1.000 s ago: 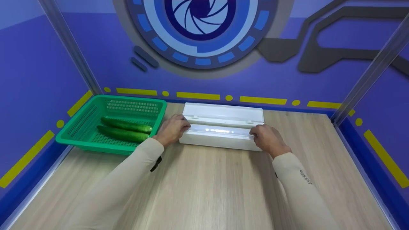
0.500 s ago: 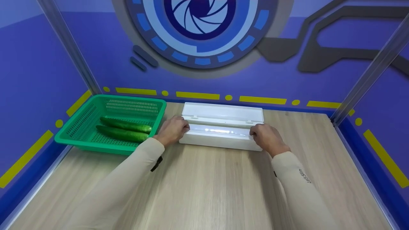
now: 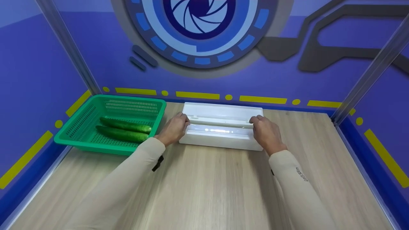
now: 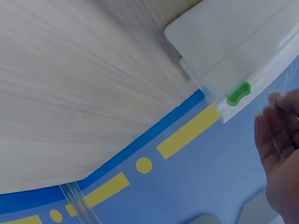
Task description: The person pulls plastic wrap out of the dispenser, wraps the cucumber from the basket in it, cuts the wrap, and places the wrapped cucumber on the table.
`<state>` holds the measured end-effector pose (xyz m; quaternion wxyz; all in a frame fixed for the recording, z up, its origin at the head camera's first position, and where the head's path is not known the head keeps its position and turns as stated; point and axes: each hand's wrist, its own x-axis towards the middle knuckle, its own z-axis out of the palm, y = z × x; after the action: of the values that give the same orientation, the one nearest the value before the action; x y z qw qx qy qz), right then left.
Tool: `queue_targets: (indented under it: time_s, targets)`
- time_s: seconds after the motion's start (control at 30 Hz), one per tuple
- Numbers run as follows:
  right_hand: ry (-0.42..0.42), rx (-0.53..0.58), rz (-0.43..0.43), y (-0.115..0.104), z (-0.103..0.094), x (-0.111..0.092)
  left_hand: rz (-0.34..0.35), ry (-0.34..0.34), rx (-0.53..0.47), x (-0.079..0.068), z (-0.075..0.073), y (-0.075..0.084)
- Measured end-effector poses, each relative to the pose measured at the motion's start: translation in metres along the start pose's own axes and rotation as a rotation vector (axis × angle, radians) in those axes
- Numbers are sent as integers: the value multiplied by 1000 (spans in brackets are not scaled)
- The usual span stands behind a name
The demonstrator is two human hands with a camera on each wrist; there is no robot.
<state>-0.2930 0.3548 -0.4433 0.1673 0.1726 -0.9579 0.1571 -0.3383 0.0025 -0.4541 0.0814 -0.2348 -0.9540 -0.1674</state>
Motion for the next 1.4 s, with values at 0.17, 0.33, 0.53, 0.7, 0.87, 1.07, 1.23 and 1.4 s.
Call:
queue_targets:
  time_s: [0.17,0.33,0.53,0.7,0.87,1.07,1.23,1.4]
  targets:
    - [8,73,-4,2,-1,0,-56,81,-227,2,-1,1]
    - [-30,84,-44,5,-4,0,-141,121,-350,2,-1,0]
    - [-38,56,-101,4,-1,1,-141,98,-314,3,-1,-1]
    - [5,38,-61,3,4,0,-122,68,-189,5,3,2]
    - [54,15,-49,4,7,2,-84,94,-99,7,7,2]
    - [85,16,-28,3,7,3,-23,123,-51,8,4,1]
    - [113,11,-20,2,4,4,-5,117,-41,7,-1,0]
    - [143,1,2,1,-1,5,-14,148,-78,6,-8,0]
